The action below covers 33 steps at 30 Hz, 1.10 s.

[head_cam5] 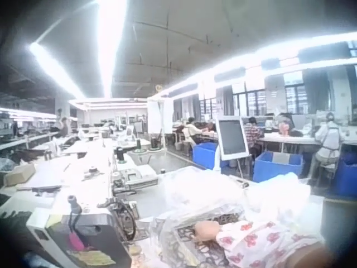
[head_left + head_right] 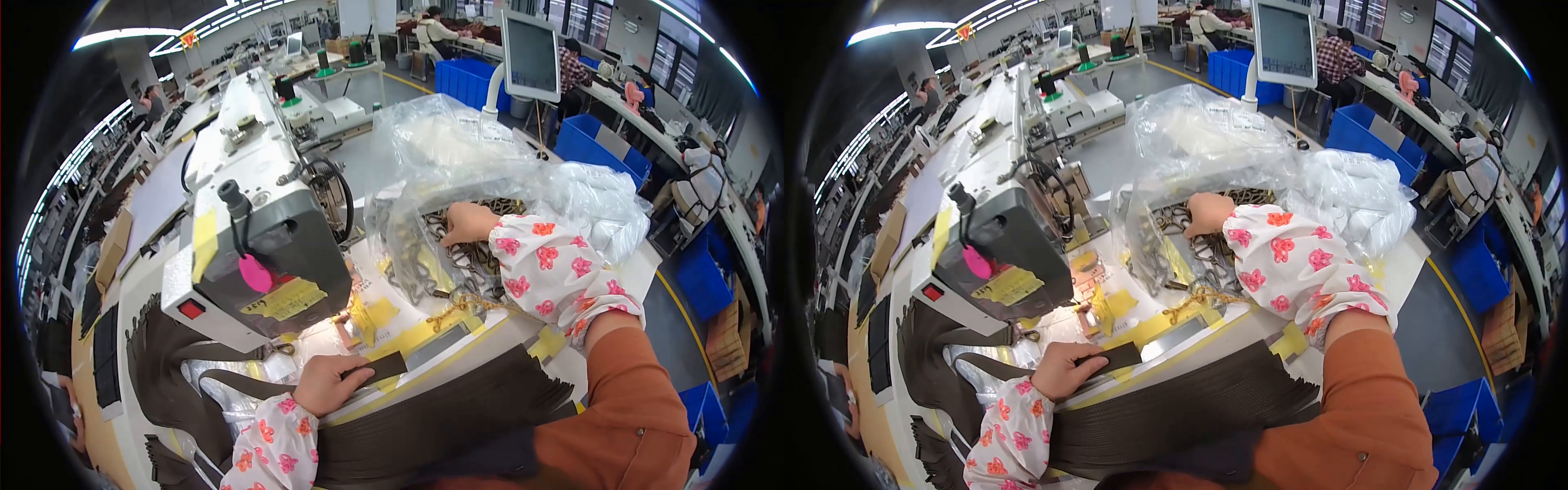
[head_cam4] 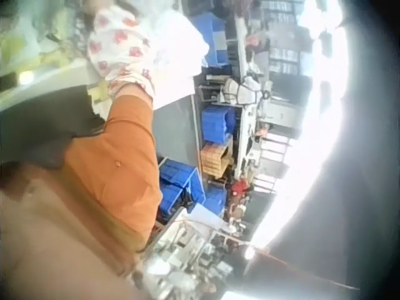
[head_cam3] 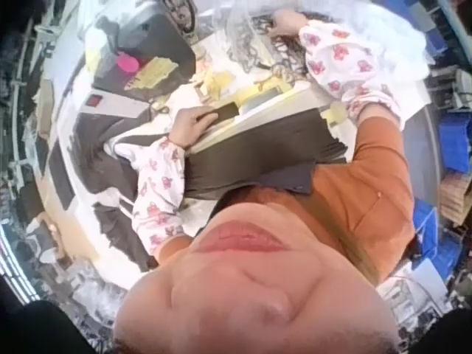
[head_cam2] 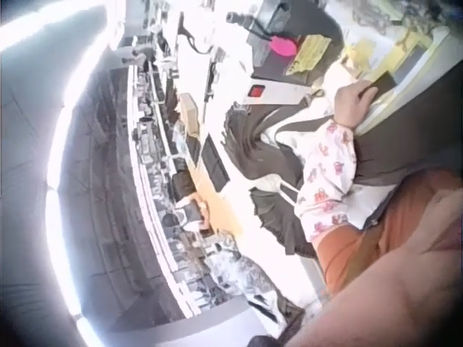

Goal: Attaching metal buckles to straps using a sewing machine.

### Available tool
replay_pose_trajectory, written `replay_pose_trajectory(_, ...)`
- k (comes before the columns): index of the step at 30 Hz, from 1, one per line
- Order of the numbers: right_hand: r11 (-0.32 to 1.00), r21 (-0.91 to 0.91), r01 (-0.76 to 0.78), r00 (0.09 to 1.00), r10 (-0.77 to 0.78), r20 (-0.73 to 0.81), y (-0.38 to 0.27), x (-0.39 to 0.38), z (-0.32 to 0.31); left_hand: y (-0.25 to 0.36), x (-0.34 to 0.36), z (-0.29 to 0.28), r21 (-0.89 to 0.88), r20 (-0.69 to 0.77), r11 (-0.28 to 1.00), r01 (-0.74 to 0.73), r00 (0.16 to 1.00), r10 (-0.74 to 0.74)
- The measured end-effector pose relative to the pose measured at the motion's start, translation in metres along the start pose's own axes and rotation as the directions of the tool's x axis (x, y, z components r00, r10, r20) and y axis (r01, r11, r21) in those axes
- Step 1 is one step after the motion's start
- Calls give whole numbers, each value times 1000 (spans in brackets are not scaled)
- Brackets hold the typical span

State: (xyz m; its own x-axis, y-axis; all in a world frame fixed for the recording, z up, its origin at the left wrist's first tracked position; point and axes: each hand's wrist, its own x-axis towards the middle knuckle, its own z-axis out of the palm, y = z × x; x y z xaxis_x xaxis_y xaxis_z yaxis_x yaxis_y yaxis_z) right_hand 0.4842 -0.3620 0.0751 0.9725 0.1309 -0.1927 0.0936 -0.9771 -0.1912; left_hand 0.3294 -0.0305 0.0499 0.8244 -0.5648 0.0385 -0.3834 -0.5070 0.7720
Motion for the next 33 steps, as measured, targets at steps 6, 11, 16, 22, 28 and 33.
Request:
replay_pose_trajectory(6,999,-48,18,999,-16,40,-2,8,1,-2,0,6,106,1,993,-50,999,50)
replay_pose_trajectory(11,955,276,111,988,-77,-133,8,-29,-16,-3,-2,7,-42,-38,998,-55,998,53)
replay_pose_trajectory(16,610,732,304,923,-379,-68,-40,-95,-31,-2,8,-3,-121,-164,992,41,985,-60)
replay_pose_trajectory(22,625,633,457,833,-549,-59,-114,-104,33,0,4,-7,-321,-275,944,77,946,-171)
replay_pose_trajectory(28,545,636,546,803,-559,-209,-133,-89,65,-1,4,-9,-95,-152,974,204,964,-216)
replay_pose_trajectory(33,422,317,849,524,-742,-417,-137,-101,86,1,3,-4,-98,-157,984,146,974,-160)
